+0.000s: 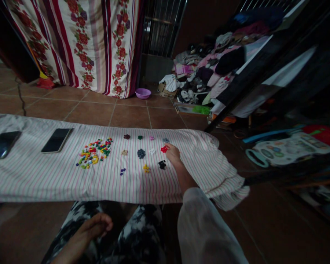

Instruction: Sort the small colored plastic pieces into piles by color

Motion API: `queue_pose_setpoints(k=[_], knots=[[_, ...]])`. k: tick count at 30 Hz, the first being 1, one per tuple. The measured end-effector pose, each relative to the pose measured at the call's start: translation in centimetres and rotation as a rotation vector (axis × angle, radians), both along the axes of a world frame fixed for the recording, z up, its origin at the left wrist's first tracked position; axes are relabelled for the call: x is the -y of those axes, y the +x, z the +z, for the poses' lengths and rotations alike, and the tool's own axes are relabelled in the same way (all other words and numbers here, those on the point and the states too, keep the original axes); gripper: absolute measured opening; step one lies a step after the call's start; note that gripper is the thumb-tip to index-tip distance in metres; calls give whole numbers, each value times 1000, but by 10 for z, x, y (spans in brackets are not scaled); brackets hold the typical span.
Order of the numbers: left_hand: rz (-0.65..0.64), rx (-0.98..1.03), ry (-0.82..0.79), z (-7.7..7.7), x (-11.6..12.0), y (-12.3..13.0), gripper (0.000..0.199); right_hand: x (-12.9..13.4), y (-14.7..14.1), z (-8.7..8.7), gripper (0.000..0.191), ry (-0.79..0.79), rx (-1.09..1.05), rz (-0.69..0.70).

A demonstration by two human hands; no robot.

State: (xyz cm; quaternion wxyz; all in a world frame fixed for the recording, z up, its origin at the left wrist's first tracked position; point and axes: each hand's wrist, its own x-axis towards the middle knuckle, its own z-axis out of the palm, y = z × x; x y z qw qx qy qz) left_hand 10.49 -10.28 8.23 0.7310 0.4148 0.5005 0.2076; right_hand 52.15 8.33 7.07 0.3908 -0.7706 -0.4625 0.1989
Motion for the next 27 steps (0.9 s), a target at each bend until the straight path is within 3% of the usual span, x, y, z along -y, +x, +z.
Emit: queue_pose_setpoints(k=[3, 6, 11, 16, 20, 24, 27], knots=[[-7, 11, -18, 3, 1, 2, 42, 4, -1, -1, 40, 37, -61, -25], [30, 2, -58, 16, 0, 4, 35, 8, -6, 2, 41, 67, -93, -39], [188, 84, -201, 47, -8, 10, 22, 15, -15, 15, 36, 85, 63, -71], [395, 209, -294, 65, -31, 29, 22, 26, -38, 37, 34, 219, 228, -62], [594, 309, -323, 71, -50, 45, 32, 41, -82, 41, 31, 315, 141, 135], [687, 361, -344, 70, -65, 57, 37, 57, -138, 25, 31, 229, -73, 410], [725, 388, -362, 68, -73, 64, 39, 64, -171, 11, 30, 211, -71, 509]])
